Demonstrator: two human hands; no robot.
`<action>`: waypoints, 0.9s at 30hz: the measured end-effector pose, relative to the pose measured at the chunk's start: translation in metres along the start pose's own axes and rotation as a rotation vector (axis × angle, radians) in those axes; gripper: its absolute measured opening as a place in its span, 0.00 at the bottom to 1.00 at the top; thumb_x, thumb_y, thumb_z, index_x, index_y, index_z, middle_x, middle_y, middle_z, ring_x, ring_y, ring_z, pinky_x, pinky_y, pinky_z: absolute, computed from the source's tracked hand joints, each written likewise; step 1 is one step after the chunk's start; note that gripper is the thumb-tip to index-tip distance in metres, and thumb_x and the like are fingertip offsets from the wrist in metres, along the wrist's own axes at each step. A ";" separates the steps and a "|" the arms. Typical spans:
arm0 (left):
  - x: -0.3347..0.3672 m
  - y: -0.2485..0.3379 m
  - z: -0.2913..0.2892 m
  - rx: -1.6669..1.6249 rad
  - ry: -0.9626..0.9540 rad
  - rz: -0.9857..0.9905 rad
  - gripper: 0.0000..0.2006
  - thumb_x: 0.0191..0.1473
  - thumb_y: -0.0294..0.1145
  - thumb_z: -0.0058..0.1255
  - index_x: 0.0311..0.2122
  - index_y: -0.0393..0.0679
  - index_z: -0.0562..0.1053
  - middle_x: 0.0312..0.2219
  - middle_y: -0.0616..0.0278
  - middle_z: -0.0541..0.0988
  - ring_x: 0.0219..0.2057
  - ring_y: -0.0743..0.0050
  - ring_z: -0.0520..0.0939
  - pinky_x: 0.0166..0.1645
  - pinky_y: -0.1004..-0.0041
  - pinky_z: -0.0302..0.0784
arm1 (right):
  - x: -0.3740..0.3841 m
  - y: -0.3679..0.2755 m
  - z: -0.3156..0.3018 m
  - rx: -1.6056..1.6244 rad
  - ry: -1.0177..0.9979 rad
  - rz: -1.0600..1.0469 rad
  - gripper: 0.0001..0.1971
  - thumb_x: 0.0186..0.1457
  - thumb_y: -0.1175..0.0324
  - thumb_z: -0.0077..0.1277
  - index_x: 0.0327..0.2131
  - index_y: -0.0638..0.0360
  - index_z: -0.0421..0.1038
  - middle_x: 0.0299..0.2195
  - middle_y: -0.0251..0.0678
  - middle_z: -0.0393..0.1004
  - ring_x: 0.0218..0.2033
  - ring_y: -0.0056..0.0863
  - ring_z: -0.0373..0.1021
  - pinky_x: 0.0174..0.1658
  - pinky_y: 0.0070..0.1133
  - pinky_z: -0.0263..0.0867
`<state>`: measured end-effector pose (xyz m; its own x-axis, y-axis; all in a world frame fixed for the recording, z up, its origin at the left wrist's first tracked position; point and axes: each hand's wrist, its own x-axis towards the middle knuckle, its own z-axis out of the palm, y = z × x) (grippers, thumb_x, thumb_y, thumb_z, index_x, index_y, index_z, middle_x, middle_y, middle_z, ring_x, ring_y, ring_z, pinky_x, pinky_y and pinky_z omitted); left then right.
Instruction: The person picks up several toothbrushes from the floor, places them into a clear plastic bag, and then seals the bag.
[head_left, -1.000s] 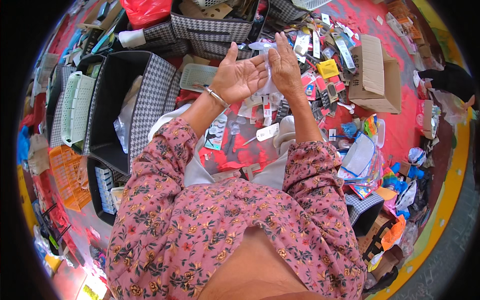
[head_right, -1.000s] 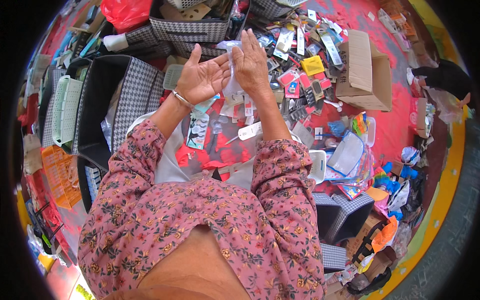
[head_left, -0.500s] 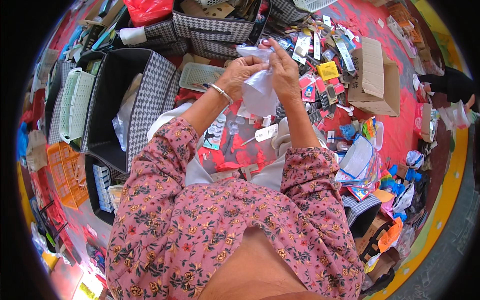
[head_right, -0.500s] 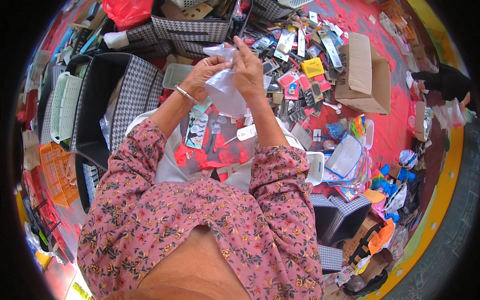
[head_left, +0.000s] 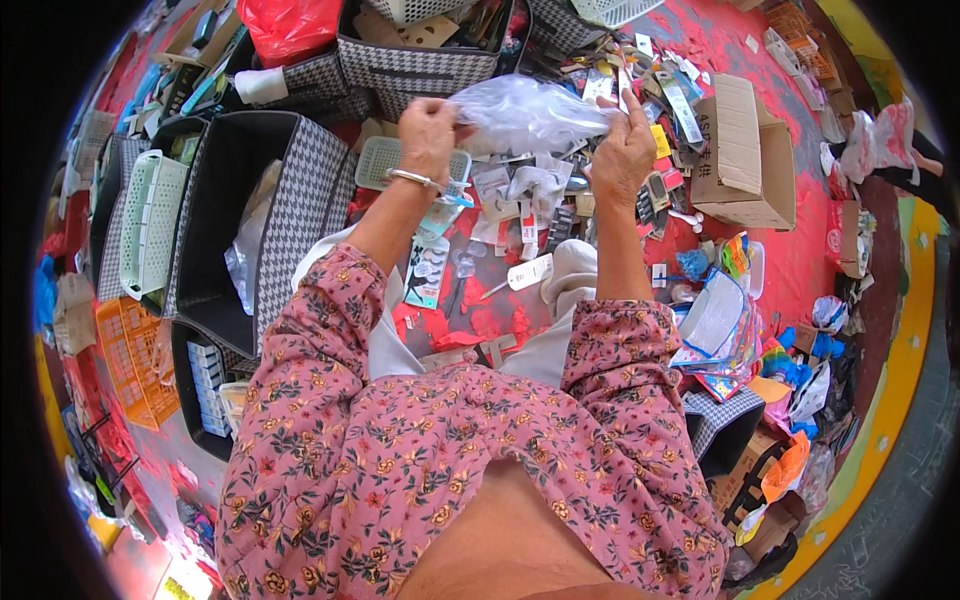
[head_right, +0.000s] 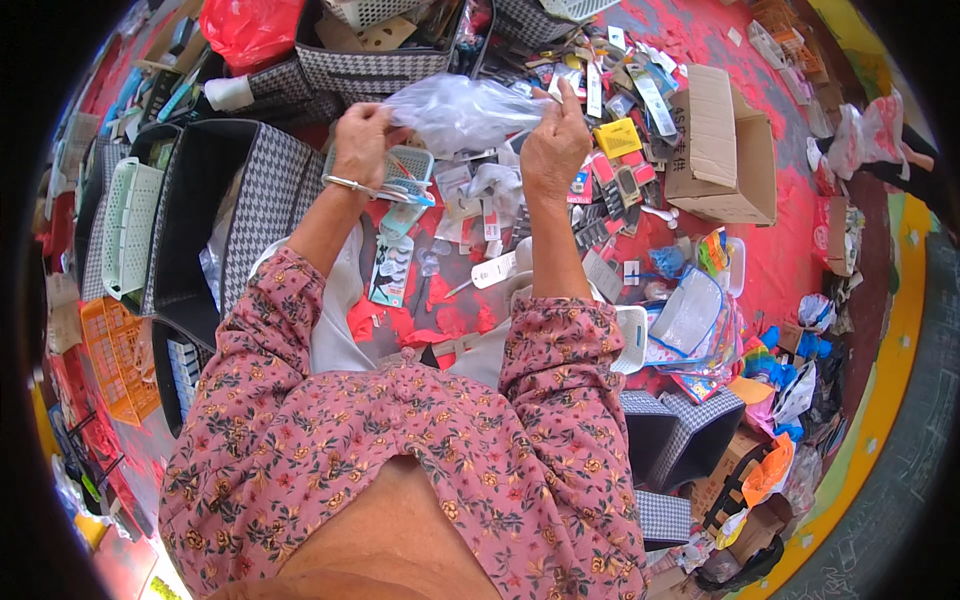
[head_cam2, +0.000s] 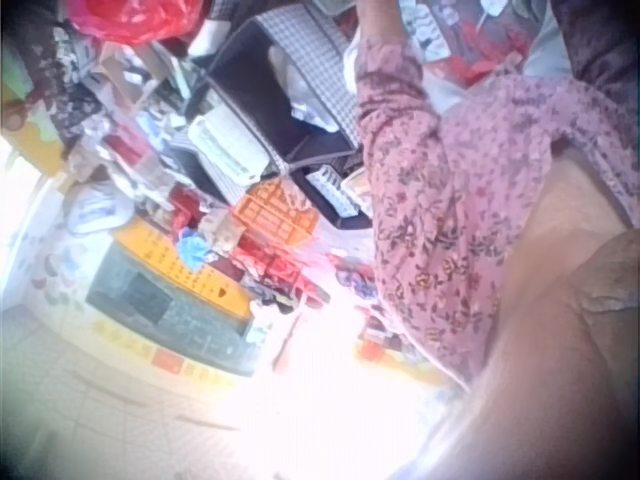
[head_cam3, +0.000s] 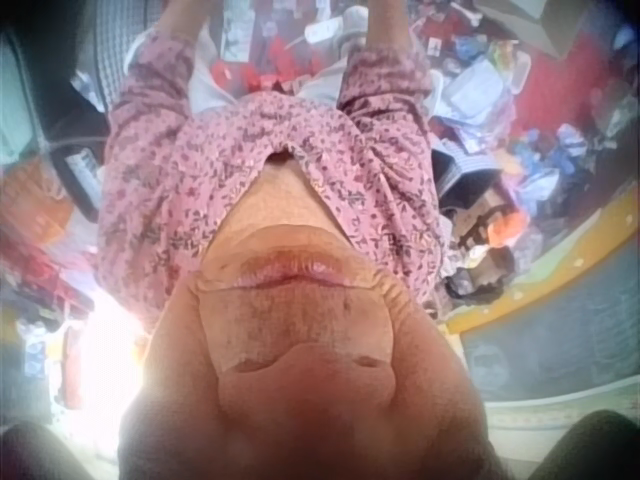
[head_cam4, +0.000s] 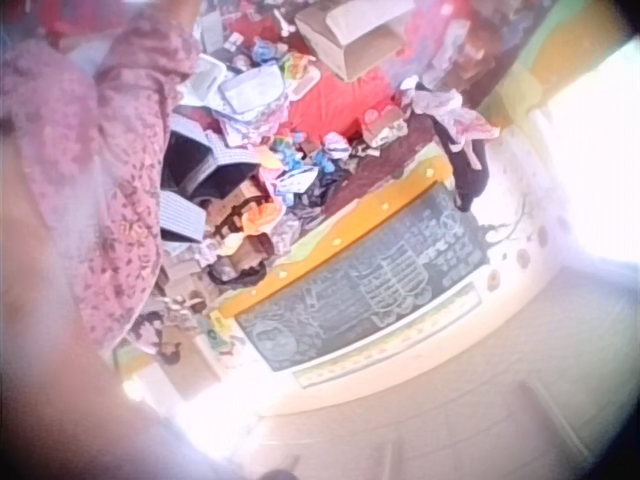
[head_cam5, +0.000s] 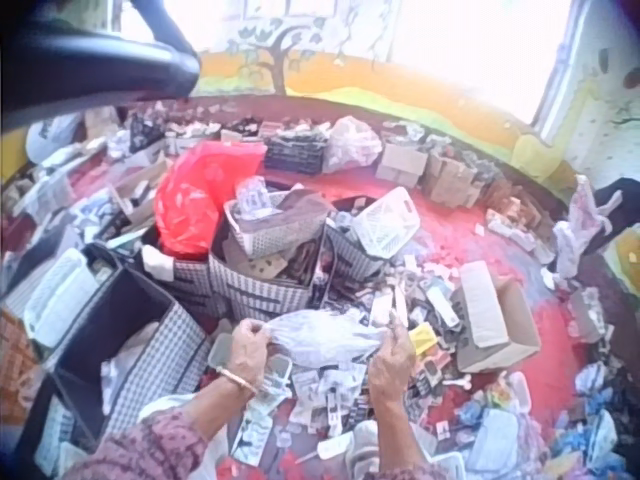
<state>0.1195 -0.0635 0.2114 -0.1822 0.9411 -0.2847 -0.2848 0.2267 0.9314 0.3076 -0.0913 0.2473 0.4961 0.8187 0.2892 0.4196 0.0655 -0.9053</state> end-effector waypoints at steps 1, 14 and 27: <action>0.001 0.005 0.003 0.003 0.074 0.005 0.06 0.46 0.23 0.43 0.31 0.32 0.66 0.27 0.58 0.70 0.26 0.73 0.73 0.29 0.77 0.76 | 0.002 -0.001 -0.008 -0.061 0.034 0.007 0.14 0.50 0.74 0.35 0.40 0.67 0.64 0.29 0.37 0.73 0.18 0.20 0.63 0.25 0.16 0.58; -0.022 0.008 0.023 0.291 -0.471 0.485 0.08 0.44 0.19 0.46 0.32 0.39 0.64 0.21 0.69 0.69 0.22 0.88 0.69 0.27 0.87 0.65 | -0.021 -0.003 0.010 -0.244 -0.346 -0.497 0.18 0.40 0.61 0.50 0.36 0.58 0.66 0.32 0.42 0.67 0.35 0.38 0.65 0.39 0.28 0.59; -0.041 0.028 0.024 0.752 -0.657 0.796 0.17 0.36 0.12 0.43 0.35 0.42 0.65 0.28 0.59 0.67 0.25 0.72 0.71 0.30 0.78 0.66 | -0.007 0.009 0.005 -0.331 -0.126 -0.249 0.05 0.39 0.75 0.41 0.25 0.59 0.62 0.22 0.44 0.67 0.23 0.44 0.66 0.25 0.33 0.62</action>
<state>0.1417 -0.0894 0.2548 0.5025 0.7798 0.3733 0.3281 -0.5715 0.7522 0.3040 -0.0938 0.2355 0.2605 0.8658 0.4273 0.7463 0.1002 -0.6580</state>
